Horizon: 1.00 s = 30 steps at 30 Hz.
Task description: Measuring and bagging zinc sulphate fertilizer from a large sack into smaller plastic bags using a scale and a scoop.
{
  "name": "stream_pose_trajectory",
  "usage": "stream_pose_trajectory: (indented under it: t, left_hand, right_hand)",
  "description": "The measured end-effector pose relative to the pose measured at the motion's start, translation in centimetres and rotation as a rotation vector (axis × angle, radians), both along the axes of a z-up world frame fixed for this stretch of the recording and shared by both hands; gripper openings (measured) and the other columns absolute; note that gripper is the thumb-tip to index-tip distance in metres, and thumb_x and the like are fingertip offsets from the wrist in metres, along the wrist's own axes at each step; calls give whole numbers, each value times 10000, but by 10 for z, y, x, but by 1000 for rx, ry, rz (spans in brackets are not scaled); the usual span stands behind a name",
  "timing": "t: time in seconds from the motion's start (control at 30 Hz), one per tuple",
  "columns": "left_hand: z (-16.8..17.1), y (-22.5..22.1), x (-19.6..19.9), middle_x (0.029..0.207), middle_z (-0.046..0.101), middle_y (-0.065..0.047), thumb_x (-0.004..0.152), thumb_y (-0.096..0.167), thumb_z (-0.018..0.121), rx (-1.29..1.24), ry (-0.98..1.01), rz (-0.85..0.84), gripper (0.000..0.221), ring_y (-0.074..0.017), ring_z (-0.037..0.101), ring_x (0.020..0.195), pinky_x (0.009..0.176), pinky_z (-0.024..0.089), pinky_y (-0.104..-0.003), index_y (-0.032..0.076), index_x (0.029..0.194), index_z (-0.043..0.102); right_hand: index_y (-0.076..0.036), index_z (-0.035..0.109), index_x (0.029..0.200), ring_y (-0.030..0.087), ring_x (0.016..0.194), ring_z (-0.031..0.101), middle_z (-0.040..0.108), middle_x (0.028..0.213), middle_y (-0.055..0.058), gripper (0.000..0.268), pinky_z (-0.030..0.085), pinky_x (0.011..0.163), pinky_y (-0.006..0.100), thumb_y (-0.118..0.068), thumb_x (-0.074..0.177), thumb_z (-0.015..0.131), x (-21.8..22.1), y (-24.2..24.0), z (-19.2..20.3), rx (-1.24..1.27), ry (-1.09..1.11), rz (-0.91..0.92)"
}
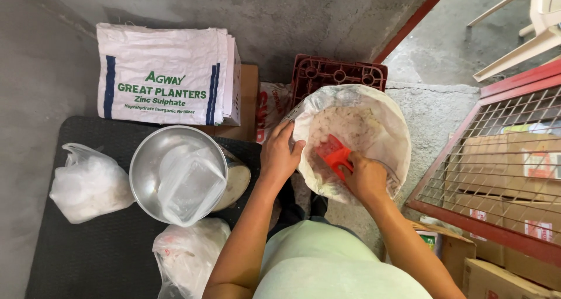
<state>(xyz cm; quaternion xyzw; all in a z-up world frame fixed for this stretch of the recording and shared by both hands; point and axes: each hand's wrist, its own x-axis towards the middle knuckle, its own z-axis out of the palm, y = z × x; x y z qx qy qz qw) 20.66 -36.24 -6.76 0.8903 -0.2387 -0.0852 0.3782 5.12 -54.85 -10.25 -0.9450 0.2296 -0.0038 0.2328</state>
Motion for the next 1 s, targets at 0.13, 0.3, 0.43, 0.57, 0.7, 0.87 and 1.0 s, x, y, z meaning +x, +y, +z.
stream_pose_trajectory:
  t: [0.13, 0.3, 0.43, 0.57, 0.7, 0.87, 1.0]
  left_hand:
    - [-1, 0, 1, 1420, 598, -172, 833, 225, 783, 9, -9, -14, 574, -376, 580, 1276, 1049, 473, -435, 0, 1334, 619]
    - [2, -1, 2, 1408, 606, -170, 814, 215, 792, 1, -25, -19, 549, -381, 582, 1273, 1060, 466, -435, 0, 1296, 640]
    - [0, -1, 2, 1416, 605, -165, 822, 213, 786, 8, -14, -23, 544, -374, 580, 1282, 1071, 469, -430, 5, 1304, 642]
    - [5, -1, 4, 1445, 580, -155, 844, 229, 776, 70, 40, -32, 555, -364, 557, 1304, 1068, 460, -438, 10, 1332, 630]
    - [6, -1, 0, 1492, 529, -160, 853, 238, 776, 76, 37, -21, 596, -366, 529, 1335, 1074, 454, -443, 2, 1370, 598]
    - [19, -10, -13, 1533, 458, -212, 850, 232, 794, -32, -85, 4, 665, -397, 494, 1355, 1075, 433, -454, -27, 1413, 551]
    - [38, -17, -29, 1540, 475, -206, 866, 214, 779, -153, -185, 21, 628, -385, 517, 1360, 1100, 440, -439, 1, 1418, 570]
  right_hand:
    - [-89, 681, 937, 408, 672, 693, 713, 741, 192, 299, 540, 619, 518, -343, 817, 784, 10, 2, -18, -32, 14, -4]
    - [-109, 705, 933, 400, 659, 698, 716, 739, 191, 291, 547, 614, 508, -355, 803, 788, 9, 4, 1, 43, -55, -96]
    - [-92, 684, 906, 394, 681, 701, 720, 769, 183, 292, 542, 605, 511, -355, 830, 786, 21, 7, -19, -5, -59, -61]
    - [-87, 679, 899, 388, 693, 705, 725, 772, 168, 300, 544, 619, 506, -354, 825, 795, 24, 9, -18, 24, -55, -68]
    - [-97, 707, 946, 391, 706, 711, 734, 796, 177, 308, 553, 638, 495, -356, 812, 807, 9, 8, -11, 63, -98, -131]
    - [-94, 710, 968, 368, 705, 719, 742, 794, 165, 316, 561, 639, 475, -355, 820, 807, -10, -1, 14, 66, -156, -134]
    - [-79, 695, 946, 337, 693, 722, 736, 789, 150, 318, 560, 624, 443, -348, 827, 815, -25, -10, 37, 87, -256, -108]
